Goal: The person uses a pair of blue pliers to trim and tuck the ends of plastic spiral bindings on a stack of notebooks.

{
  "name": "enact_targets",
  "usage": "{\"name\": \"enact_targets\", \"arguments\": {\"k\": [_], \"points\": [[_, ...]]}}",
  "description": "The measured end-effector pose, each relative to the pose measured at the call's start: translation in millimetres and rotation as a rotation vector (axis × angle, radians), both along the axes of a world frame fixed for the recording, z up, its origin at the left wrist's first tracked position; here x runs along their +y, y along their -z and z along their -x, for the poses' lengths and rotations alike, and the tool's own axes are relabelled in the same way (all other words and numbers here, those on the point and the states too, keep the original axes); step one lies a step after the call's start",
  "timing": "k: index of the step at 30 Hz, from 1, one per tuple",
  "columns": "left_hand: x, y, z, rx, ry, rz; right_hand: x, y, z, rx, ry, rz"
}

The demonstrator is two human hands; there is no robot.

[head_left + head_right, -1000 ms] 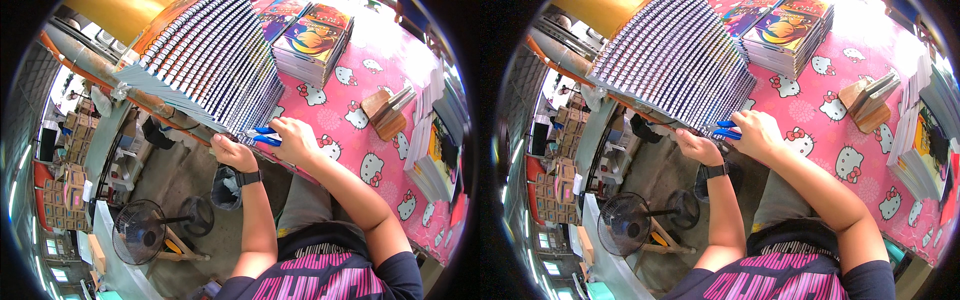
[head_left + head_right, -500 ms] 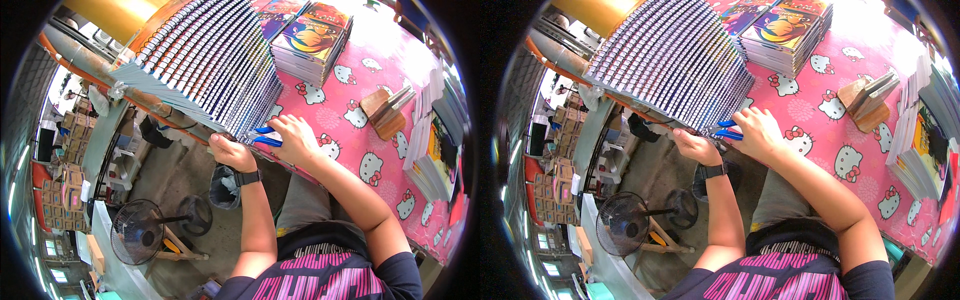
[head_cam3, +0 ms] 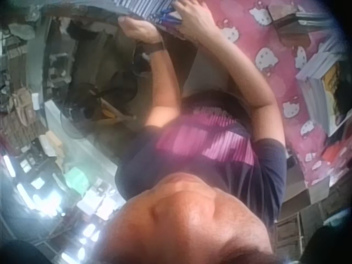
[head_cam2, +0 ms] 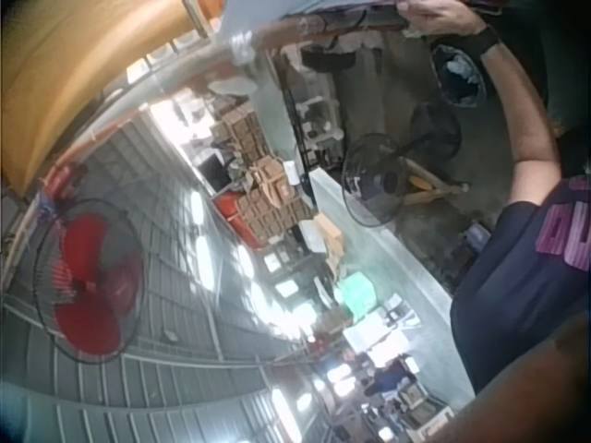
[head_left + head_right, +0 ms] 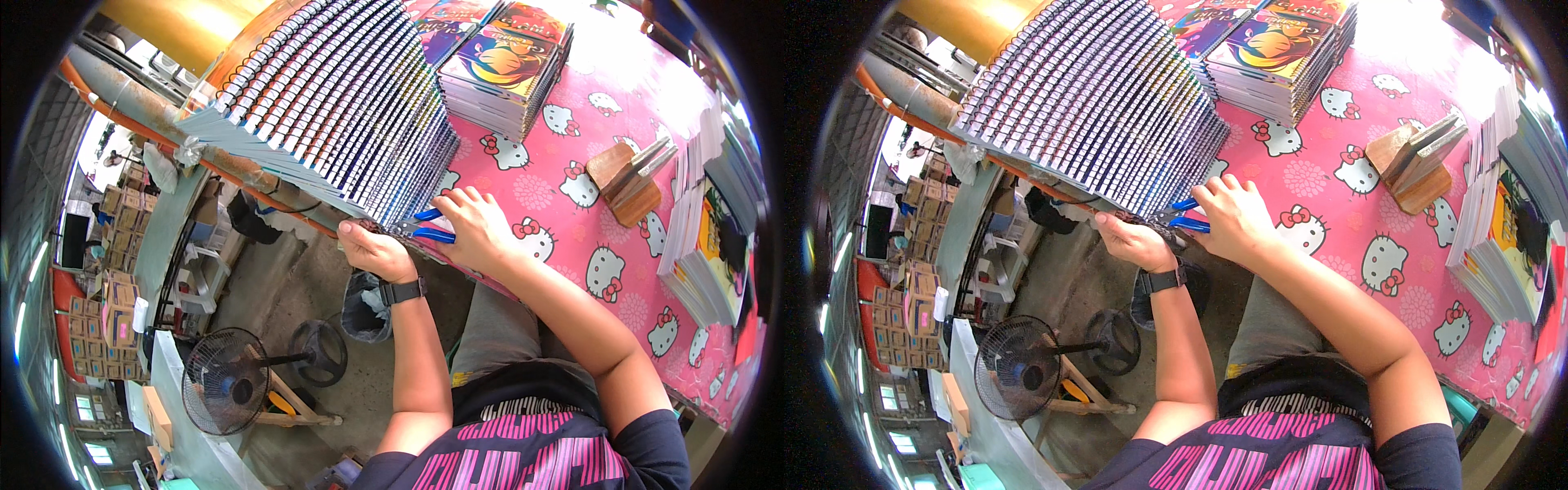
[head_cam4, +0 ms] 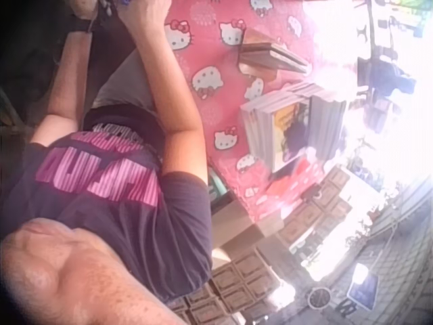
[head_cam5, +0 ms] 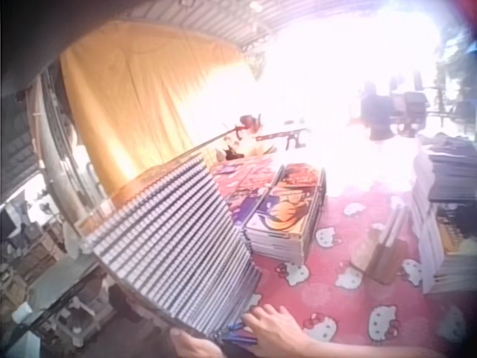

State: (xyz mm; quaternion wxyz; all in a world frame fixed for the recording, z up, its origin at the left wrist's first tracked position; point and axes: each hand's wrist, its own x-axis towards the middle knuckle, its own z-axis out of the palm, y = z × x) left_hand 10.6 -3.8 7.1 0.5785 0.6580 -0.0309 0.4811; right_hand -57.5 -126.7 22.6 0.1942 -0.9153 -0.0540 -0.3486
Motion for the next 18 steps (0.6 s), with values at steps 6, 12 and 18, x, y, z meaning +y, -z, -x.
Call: {"name": "enact_targets", "arguments": {"k": [6, 12, 18], "points": [[-2.4, -0.6, 0.7, 0.010, 0.005, 0.039, 4.7, -4.9, -0.8, 0.557, -0.079, -0.156], [3.3, 5.4, -4.0, 0.058, -0.016, 0.061, -1.3, 4.8, 5.3, 0.357, -0.065, -0.070], [-3.4, -2.9, 3.4, 0.128, 0.072, 0.237, 7.6, 2.8, 3.5, 0.280, -0.015, 0.027]]}}
